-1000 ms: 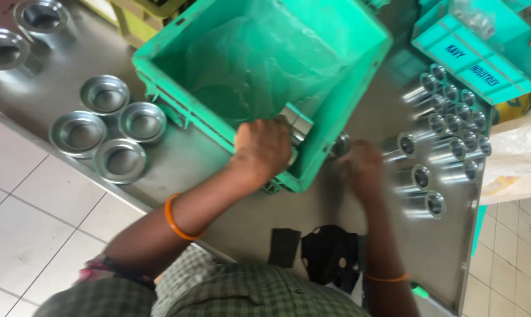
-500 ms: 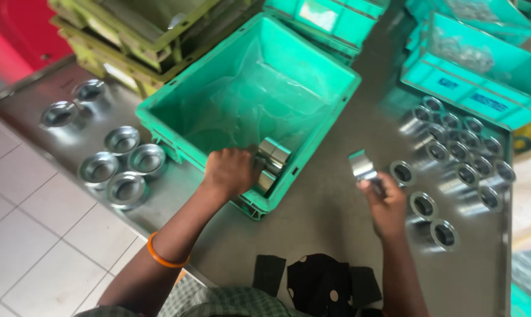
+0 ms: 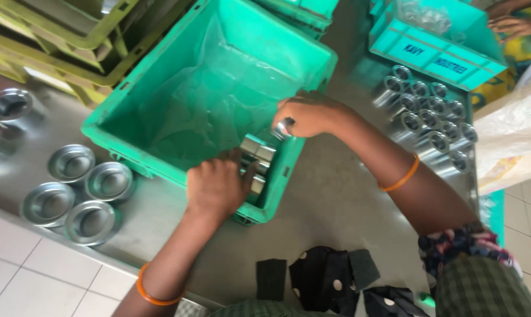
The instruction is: Inspecting and cleaning cylindrical metal parts on a stainless steel workstation.
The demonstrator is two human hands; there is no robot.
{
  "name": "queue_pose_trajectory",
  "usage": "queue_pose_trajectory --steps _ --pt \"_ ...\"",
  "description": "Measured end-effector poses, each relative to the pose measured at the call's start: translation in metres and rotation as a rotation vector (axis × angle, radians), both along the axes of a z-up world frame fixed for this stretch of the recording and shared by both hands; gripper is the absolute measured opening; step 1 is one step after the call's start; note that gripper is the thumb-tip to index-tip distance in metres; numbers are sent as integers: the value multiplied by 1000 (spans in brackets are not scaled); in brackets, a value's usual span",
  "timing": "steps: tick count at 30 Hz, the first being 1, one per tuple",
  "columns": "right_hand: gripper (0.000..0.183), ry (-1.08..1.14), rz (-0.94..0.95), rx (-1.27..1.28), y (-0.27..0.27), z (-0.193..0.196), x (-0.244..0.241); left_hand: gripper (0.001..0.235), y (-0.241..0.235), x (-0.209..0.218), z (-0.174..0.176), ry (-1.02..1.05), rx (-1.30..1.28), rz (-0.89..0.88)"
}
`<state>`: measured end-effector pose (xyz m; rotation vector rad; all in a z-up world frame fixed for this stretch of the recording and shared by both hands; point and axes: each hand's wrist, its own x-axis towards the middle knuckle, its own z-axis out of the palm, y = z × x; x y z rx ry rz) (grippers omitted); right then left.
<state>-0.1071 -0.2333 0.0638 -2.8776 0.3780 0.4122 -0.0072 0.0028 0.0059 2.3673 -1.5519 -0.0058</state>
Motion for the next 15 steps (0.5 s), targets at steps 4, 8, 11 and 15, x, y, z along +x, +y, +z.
queue_pose_trajectory --steps 4,8,11,15 --pt "36 347 -135 -47 -6 -40 51 45 1 3 -4 10 -46 -12" --pt "28 274 -199 -121 -3 -62 53 44 3 3 4 -15 -157 -50" --pt "32 -141 -219 -218 34 -53 10 39 10 -1 9 46 -230 -88" --pt "33 -894 -170 -211 95 -18 -76 19 31 7 11 412 -667 -371"
